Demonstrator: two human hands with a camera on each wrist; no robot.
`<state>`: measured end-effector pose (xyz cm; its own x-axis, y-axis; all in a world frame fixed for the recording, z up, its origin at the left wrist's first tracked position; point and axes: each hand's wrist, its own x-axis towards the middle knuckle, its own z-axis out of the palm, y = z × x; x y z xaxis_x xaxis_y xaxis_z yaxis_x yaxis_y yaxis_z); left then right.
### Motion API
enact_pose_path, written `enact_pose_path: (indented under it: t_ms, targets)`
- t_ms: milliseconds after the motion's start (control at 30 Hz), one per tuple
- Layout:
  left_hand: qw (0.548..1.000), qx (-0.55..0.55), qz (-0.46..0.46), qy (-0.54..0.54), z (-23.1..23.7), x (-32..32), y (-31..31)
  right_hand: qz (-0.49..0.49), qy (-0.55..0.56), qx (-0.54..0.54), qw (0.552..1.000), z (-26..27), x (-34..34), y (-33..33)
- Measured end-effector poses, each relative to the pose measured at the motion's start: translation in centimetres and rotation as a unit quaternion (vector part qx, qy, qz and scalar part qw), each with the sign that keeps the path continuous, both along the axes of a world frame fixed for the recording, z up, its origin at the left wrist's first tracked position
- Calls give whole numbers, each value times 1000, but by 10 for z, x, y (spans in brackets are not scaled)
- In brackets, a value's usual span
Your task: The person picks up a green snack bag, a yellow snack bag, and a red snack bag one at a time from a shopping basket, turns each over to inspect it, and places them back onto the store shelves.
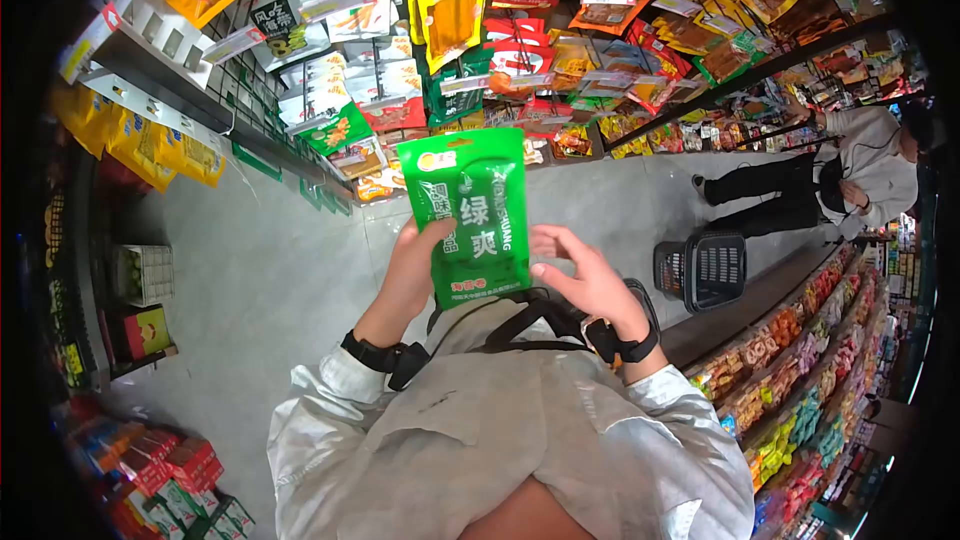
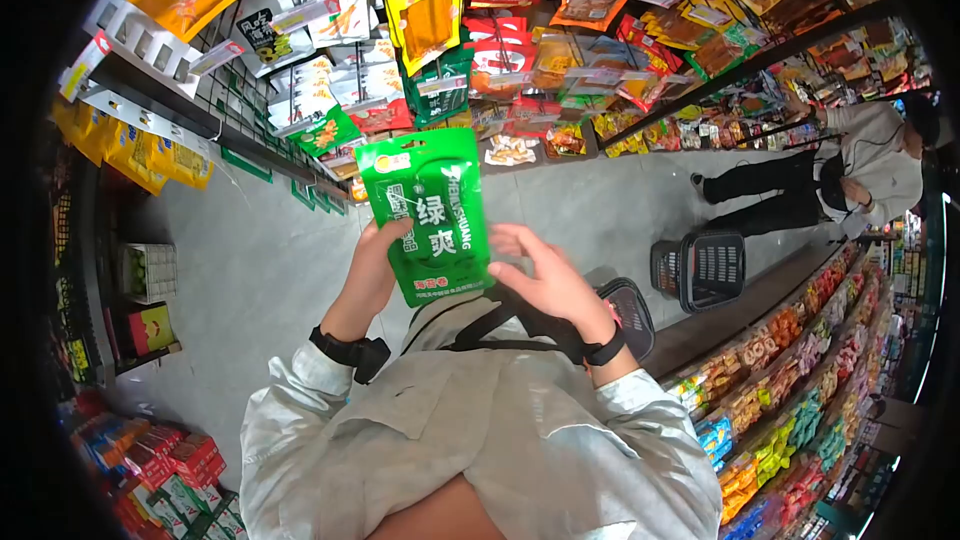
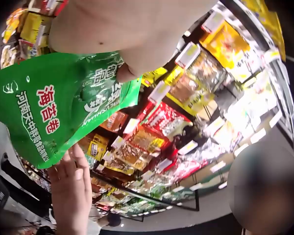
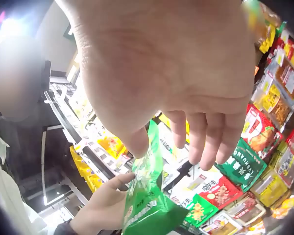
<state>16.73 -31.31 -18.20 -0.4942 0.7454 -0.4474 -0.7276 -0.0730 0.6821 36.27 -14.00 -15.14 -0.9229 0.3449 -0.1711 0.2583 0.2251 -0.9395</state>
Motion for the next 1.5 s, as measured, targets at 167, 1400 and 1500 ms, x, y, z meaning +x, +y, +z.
enact_pose_path:
  t_ms: [167, 1400, 1500]
  targets:
    - [974, -22, 8, 227, 16, 50, 11, 77, -42, -75, 993, -7, 13, 16]
    - [671, -67, -60, 736, -1, 271, -61, -11, 101, -505, 857, -111, 124, -57]
    - [715, -78, -78, 691, 0, 279, -97, -51, 80, -583, 807, -102, 137, -100]
